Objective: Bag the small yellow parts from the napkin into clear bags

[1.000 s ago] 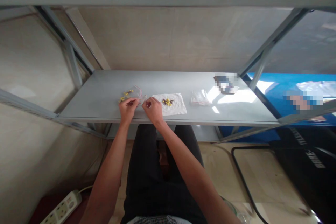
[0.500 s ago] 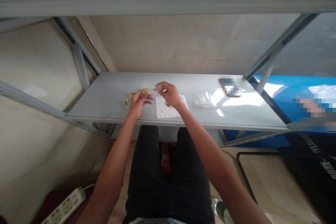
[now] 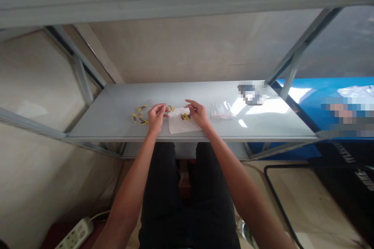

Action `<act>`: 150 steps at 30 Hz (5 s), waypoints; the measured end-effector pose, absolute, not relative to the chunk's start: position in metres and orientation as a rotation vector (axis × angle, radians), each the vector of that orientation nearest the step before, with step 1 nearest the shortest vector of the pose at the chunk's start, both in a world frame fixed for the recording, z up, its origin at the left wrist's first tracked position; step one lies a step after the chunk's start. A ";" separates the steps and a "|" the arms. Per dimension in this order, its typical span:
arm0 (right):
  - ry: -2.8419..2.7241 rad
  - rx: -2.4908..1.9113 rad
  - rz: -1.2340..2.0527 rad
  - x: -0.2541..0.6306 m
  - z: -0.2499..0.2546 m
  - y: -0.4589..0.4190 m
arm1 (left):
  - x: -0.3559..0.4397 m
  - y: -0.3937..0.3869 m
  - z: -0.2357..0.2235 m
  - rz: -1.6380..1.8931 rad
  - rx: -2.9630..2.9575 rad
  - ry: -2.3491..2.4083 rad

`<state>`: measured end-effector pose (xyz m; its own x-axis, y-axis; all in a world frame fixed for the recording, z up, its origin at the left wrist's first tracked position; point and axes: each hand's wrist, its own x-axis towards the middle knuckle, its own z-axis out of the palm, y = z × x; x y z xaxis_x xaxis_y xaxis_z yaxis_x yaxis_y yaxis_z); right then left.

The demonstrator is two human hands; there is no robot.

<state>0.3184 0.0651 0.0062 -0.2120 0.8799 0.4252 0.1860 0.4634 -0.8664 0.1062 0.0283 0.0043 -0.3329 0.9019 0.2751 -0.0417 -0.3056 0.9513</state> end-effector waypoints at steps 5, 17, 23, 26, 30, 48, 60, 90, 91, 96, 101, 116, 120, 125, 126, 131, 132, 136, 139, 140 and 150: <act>-1.699 -0.961 0.831 0.321 0.009 0.060 | 0.107 0.027 0.005 1.754 1.201 1.248; -1.712 -1.054 0.697 0.321 0.008 0.060 | 0.110 0.017 0.007 1.568 1.265 1.212; -1.791 -1.078 0.652 0.321 0.010 0.058 | 0.107 0.014 0.007 1.523 1.354 1.165; -1.768 -1.083 0.637 0.322 0.011 0.057 | 0.107 0.013 0.007 1.530 1.346 1.147; -1.646 -1.041 0.685 0.321 0.012 0.054 | 0.109 0.013 0.007 1.533 1.344 1.130; -0.833 -1.337 0.298 0.405 0.018 -0.003 | 0.099 -0.004 0.020 1.579 1.768 1.811; -1.189 -1.351 0.133 0.368 0.027 -0.020 | 0.058 -0.025 0.006 1.659 1.657 1.920; -1.863 -0.901 0.804 0.215 0.012 -0.008 | 0.052 -0.041 0.019 1.359 1.794 1.398; -1.866 -0.894 0.812 0.214 0.012 -0.008 | 0.052 -0.042 0.019 1.348 1.781 1.398; -1.897 -0.865 0.828 0.214 0.015 -0.010 | 0.050 -0.043 0.020 1.299 1.704 1.444; -1.950 -0.877 0.757 0.214 0.015 -0.011 | 0.050 -0.042 0.019 1.322 1.715 1.431; -1.482 -0.975 1.009 0.211 0.010 -0.009 | 0.054 -0.046 0.021 1.361 1.679 1.459; -1.512 -0.841 1.164 0.212 0.014 0.002 | 0.046 -0.041 0.016 1.504 1.591 1.375; -1.609 -0.693 1.207 0.221 0.039 0.023 | 0.044 -0.025 0.010 1.641 1.278 1.229; -1.637 -0.667 1.224 0.224 0.044 0.028 | 0.044 -0.022 0.011 1.584 1.249 1.194; -1.739 -0.675 1.233 0.258 0.055 0.046 | 0.056 -0.008 0.019 1.478 1.239 1.145; -1.747 -0.708 1.201 0.267 0.055 0.047 | 0.060 -0.005 0.020 1.497 1.252 1.159; -1.730 -0.849 0.957 0.300 0.046 0.049 | 0.076 0.006 0.018 1.448 1.383 1.201; -1.721 -0.903 0.853 0.314 0.031 0.052 | 0.087 0.011 0.013 1.371 1.474 1.225; -1.711 -0.920 0.843 0.317 0.025 0.053 | 0.089 0.012 0.011 1.362 1.489 1.233; -1.704 -0.936 0.807 0.321 0.012 0.051 | 0.090 0.013 0.008 1.371 1.555 1.283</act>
